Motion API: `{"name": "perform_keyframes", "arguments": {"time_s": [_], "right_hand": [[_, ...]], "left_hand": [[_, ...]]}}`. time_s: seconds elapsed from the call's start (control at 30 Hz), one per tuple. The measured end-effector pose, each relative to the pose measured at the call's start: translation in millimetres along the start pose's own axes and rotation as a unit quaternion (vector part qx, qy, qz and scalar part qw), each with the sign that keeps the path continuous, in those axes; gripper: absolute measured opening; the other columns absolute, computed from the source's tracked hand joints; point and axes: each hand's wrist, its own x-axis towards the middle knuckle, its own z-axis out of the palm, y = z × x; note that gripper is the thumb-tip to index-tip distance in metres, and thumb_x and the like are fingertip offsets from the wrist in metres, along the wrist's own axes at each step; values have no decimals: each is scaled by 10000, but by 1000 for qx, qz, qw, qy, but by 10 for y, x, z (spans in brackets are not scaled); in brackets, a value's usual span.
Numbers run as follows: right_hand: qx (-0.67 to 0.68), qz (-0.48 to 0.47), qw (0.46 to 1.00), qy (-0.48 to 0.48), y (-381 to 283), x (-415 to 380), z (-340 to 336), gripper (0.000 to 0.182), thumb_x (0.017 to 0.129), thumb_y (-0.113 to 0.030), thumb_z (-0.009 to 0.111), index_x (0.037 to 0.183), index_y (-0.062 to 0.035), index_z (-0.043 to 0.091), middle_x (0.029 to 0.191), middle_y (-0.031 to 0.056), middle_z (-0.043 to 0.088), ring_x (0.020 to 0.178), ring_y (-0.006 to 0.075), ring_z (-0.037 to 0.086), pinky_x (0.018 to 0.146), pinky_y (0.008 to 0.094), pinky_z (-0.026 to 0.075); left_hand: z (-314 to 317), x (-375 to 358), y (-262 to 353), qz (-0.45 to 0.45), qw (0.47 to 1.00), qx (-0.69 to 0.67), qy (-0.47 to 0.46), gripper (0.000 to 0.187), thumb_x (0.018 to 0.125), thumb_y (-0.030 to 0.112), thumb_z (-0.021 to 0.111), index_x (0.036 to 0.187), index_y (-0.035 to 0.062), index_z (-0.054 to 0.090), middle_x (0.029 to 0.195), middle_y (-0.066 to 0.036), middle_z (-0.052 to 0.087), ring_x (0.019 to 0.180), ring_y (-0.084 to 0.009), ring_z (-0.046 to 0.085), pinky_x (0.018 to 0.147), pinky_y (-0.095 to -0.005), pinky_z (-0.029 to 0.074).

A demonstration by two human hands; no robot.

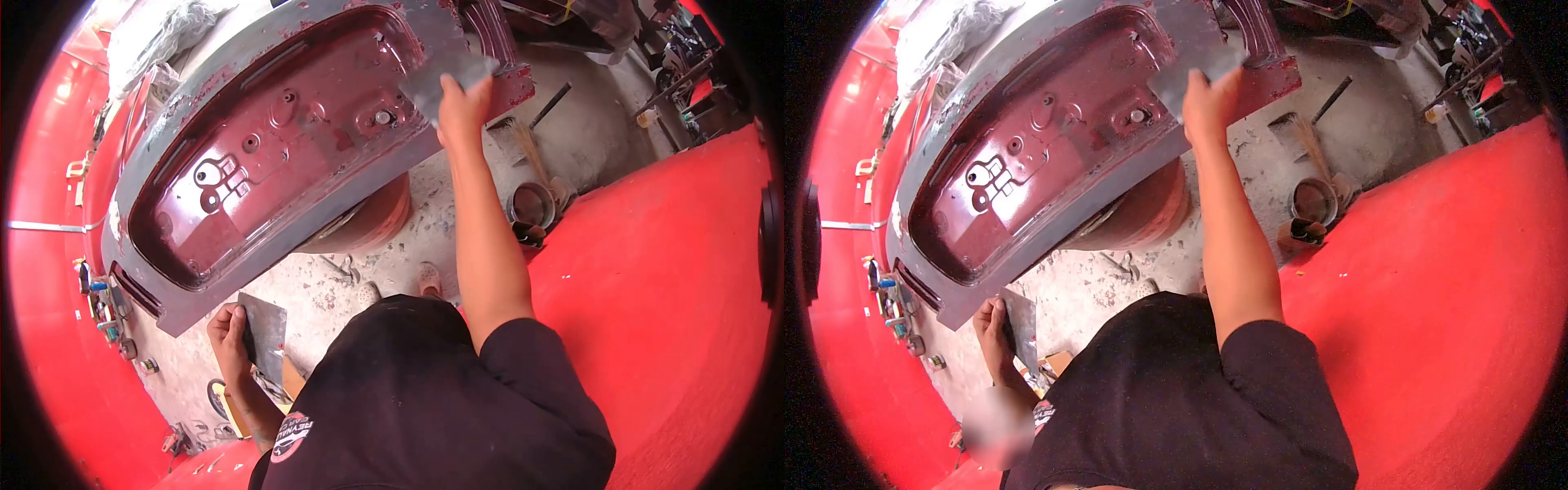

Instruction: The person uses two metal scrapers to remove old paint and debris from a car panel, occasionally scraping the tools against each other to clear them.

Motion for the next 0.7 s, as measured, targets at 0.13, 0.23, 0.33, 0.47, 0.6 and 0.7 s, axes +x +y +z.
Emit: {"name": "perform_keyframes", "arguments": {"time_s": [0.13, 0.23, 0.33, 0.47, 0.6, 0.7], "right_hand": [[-28, 25, 999, -6, -162, 187, 213, 416, 789, -34, 599, 1154, 68, 426, 1155, 227, 570, 1069, 310, 571, 937, 386, 443], [32, 24, 999, 0, -77, -49, -56, 440, 797, 23, 584, 1207, 44, 424, 1184, 196, 565, 1073, 288, 578, 932, 383, 457], [67, 82, 994, 6, -163, -163, -117, 487, 803, 78, 568, 1262, 10, 420, 1209, 159, 560, 1089, 260, 578, 943, 371, 458], [57, 29, 998, -11, -255, 180, 218, 479, 792, 66, 578, 1241, 18, 421, 1205, 172, 561, 1076, 269, 584, 924, 383, 468], [-47, 90, 995, -4, -193, 343, 130, 515, 783, 35, 604, 1262, 28, 414, 1207, 173, 564, 1081, 268, 585, 945, 380, 453], [-15, 29, 999, -8, -53, 100, -275, 523, 792, 31, 606, 1279, 28, 415, 1215, 173, 567, 1090, 268, 584, 957, 375, 446]], "left_hand": [[-50, 39, 18, 3, 1000, 18, -20, 164, 943, 164, 620, 842, 35, 625, 735, 64, 572, 638, -24, 452, 592, -195, 342], [-170, -34, -18, 9, 1000, 5, 4, 183, 951, 177, 613, 841, 30, 619, 730, 53, 569, 642, -30, 451, 588, -198, 342], [-272, -92, -125, -11, 1000, -5, 28, 190, 954, 178, 608, 840, 27, 616, 722, 55, 554, 637, -30, 439, 587, -198, 342], [-201, -37, -113, -9, 1000, -6, 15, 189, 953, 174, 606, 840, 23, 614, 730, 59, 552, 638, -27, 435, 592, -195, 338], [-163, -6, -33, 10, 1000, 8, 16, 197, 945, 185, 619, 829, 26, 615, 715, 73, 537, 616, -21, 409, 578, -191, 316], [-290, -70, -114, 3, 999, -25, 34, 192, 943, 184, 623, 832, 27, 620, 711, 70, 541, 608, -21, 404, 564, -191, 305]]}}
